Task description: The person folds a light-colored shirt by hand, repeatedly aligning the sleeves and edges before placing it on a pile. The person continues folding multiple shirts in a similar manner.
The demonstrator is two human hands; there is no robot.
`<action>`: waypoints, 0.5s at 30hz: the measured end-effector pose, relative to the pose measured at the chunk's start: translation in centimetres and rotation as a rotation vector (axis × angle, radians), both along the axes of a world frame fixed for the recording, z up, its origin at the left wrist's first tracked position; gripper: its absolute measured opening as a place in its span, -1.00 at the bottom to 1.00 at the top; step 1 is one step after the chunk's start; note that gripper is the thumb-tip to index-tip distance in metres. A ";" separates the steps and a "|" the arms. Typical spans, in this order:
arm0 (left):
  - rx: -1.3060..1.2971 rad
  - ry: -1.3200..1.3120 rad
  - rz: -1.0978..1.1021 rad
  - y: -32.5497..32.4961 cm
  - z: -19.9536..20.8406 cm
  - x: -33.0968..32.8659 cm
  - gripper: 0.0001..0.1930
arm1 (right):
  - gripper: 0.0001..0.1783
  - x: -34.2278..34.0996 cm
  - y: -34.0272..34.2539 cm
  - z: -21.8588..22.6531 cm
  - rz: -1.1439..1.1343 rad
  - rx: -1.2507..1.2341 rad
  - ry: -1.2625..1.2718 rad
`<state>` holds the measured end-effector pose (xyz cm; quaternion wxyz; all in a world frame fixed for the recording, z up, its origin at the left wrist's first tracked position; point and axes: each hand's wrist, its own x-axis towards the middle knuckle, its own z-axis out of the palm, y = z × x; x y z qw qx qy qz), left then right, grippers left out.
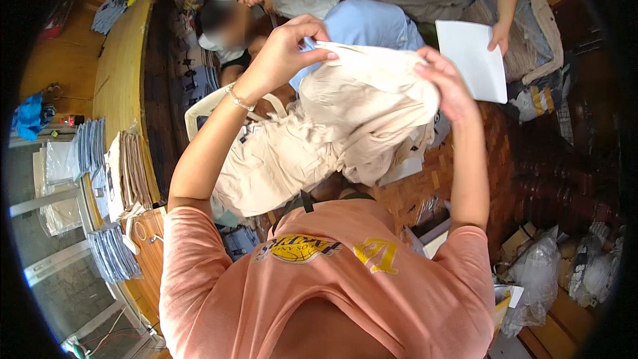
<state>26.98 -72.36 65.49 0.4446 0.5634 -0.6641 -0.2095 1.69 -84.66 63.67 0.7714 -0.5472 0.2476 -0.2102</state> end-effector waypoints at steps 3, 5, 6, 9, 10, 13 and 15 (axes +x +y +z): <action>0.145 0.306 -0.212 -0.5 4.2 -2.4 -0.85 | -0.77 -0.7 -2.4 2.7 0.023 -0.219 0.131; 0.226 0.322 -0.281 -1.7 4.7 -3.8 -0.86 | -0.78 -0.5 -2.8 0.1 -0.290 -0.778 0.131; 0.186 0.373 -0.309 -2.2 4.0 -4.3 -0.86 | -0.79 0.7 -1.0 0.1 -0.446 -0.943 0.109; 0.227 0.299 -0.301 -3.0 2.2 -4.8 -0.87 | -0.79 2.5 2.2 -2.4 -0.335 -0.652 -0.064; 0.231 0.291 -0.307 -3.1 1.5 -5.1 -0.86 | -0.79 3.0 2.6 -3.7 -0.338 -0.591 -0.076; 0.271 0.279 -0.234 -3.0 0.0 -5.0 -0.86 | -0.75 3.6 4.4 -5.6 -0.297 -0.385 -0.116; 0.309 0.236 -0.173 -2.8 -0.7 -4.7 -0.87 | -0.79 3.9 4.9 -7.2 -0.263 -0.337 -0.107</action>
